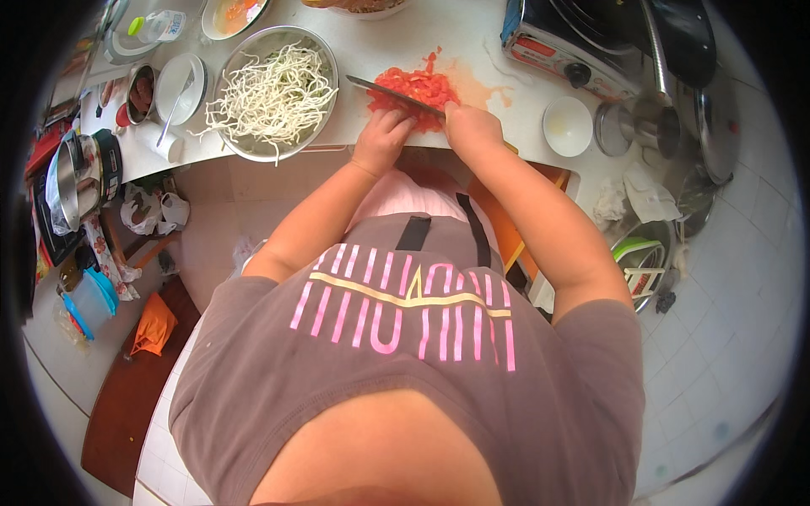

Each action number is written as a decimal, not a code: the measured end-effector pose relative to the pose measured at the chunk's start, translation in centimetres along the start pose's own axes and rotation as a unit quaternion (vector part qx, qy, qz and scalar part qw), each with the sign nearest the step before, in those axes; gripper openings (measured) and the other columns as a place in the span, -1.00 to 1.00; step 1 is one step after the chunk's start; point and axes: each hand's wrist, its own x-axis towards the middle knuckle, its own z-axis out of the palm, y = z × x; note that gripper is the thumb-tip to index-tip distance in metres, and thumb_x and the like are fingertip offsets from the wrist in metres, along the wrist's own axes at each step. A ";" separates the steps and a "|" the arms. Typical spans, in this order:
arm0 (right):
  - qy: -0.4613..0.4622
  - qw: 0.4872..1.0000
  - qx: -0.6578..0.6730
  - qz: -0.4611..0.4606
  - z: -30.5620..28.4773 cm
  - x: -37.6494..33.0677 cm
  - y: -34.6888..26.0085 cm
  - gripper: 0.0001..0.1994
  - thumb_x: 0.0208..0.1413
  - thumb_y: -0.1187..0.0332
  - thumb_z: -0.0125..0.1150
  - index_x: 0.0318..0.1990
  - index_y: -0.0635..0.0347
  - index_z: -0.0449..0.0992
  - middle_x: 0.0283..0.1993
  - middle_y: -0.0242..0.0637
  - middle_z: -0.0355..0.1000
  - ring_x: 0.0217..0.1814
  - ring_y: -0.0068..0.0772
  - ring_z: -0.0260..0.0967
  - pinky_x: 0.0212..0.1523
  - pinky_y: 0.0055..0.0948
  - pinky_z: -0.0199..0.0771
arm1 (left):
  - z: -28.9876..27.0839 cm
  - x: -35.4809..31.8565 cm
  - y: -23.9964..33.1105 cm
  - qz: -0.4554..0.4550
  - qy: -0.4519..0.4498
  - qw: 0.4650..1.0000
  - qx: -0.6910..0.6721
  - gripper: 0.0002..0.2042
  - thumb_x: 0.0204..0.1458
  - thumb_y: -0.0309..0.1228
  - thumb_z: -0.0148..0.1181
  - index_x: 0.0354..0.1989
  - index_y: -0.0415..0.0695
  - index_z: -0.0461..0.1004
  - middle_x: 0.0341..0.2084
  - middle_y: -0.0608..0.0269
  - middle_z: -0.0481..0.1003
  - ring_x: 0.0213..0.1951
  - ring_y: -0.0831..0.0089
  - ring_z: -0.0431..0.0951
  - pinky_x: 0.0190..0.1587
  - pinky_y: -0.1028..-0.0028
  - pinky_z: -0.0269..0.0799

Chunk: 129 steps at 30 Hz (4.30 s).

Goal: The person chops a tomato into small pieces using a cleaver on a cutting board. They then transfer the chopped tomato into a plastic container and wipe the cutting board clean. Finally, they squeeze water out of a bowl of bean sprouts by hand.

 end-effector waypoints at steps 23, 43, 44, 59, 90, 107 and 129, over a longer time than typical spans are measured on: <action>-0.001 0.999 -0.031 -0.034 -0.6 0.5 0.6 -0.82 0.09 0.24 0.14 -0.29 0.15 0.48 -0.38 -0.12 0.52 -0.29 -0.02 0.50 -0.32 -0.08 0.48 | -0.2 0.9 -0.4 -0.019 -0.017 0.999 0.028 -0.73 -0.11 -0.48 0.15 -0.16 -0.17 0.52 -0.21 0.22 0.45 -0.24 0.24 0.43 -0.13 0.38 0.46; -0.025 0.999 -0.026 -0.006 -0.9 0.7 -0.4 -0.75 0.13 0.17 0.14 -0.17 0.13 0.48 -0.35 -0.12 0.53 -0.28 -0.01 0.50 -0.30 -0.08 0.48 | -1.4 -0.6 -0.4 -0.120 0.056 0.991 -0.030 -0.70 -0.15 -0.50 0.32 -0.17 -0.10 0.52 -0.18 0.10 0.43 -0.20 0.13 0.46 -0.16 0.27 0.46; -0.024 1.000 -0.004 -0.006 -1.1 0.9 -0.3 -0.75 0.13 0.17 0.14 -0.17 0.13 0.48 -0.35 -0.12 0.53 -0.28 -0.01 0.50 -0.29 -0.08 0.47 | -1.5 -0.7 -0.4 -0.122 0.056 0.990 -0.031 -0.70 -0.14 -0.52 0.32 -0.17 -0.12 0.52 -0.18 0.07 0.44 -0.18 0.11 0.47 -0.16 0.27 0.46; -0.011 0.991 0.103 0.081 -2.0 -1.4 -2.3 -0.72 0.15 0.18 0.12 -0.12 0.16 0.50 -0.33 -0.06 0.54 -0.24 0.01 0.51 -0.22 -0.09 0.49 | -0.5 3.1 -1.4 -0.164 -0.019 0.986 0.031 -0.88 -0.09 -0.39 0.26 -0.37 -0.09 0.53 -0.39 0.19 0.46 -0.26 0.16 0.49 -0.22 0.24 0.47; 0.063 0.979 0.094 0.167 -1.8 -2.9 2.9 -0.69 0.14 0.14 0.12 -0.13 0.18 0.50 -0.35 -0.01 0.54 -0.25 0.07 0.50 -0.23 -0.06 0.49 | -2.3 -0.4 -0.8 -0.205 -0.018 0.978 0.025 -0.31 -0.08 -0.21 0.32 0.23 -0.17 0.18 0.04 -0.07 0.26 0.04 -0.04 0.29 0.12 0.08 0.22; 0.046 0.982 0.083 0.163 -0.4 -2.6 3.3 -0.70 0.16 0.16 0.10 -0.08 0.16 0.48 -0.33 -0.03 0.54 -0.24 0.03 0.51 -0.23 -0.07 0.49 | -1.5 1.3 -2.5 -0.199 -0.083 0.970 0.108 -0.14 -0.08 0.02 0.25 0.32 -0.22 0.07 0.31 0.00 0.02 0.38 -0.01 -0.06 0.37 0.14 -0.04; 0.060 0.983 0.093 0.149 -1.6 -2.2 1.8 -0.65 0.16 0.14 0.08 0.01 0.12 0.47 -0.31 -0.06 0.55 -0.24 0.02 0.52 -0.23 -0.08 0.50 | -1.4 1.4 -2.4 -0.203 -0.083 0.971 0.094 -0.15 -0.09 -0.02 0.26 0.31 -0.23 0.07 0.29 0.00 0.06 0.37 -0.02 -0.06 0.38 0.11 -0.08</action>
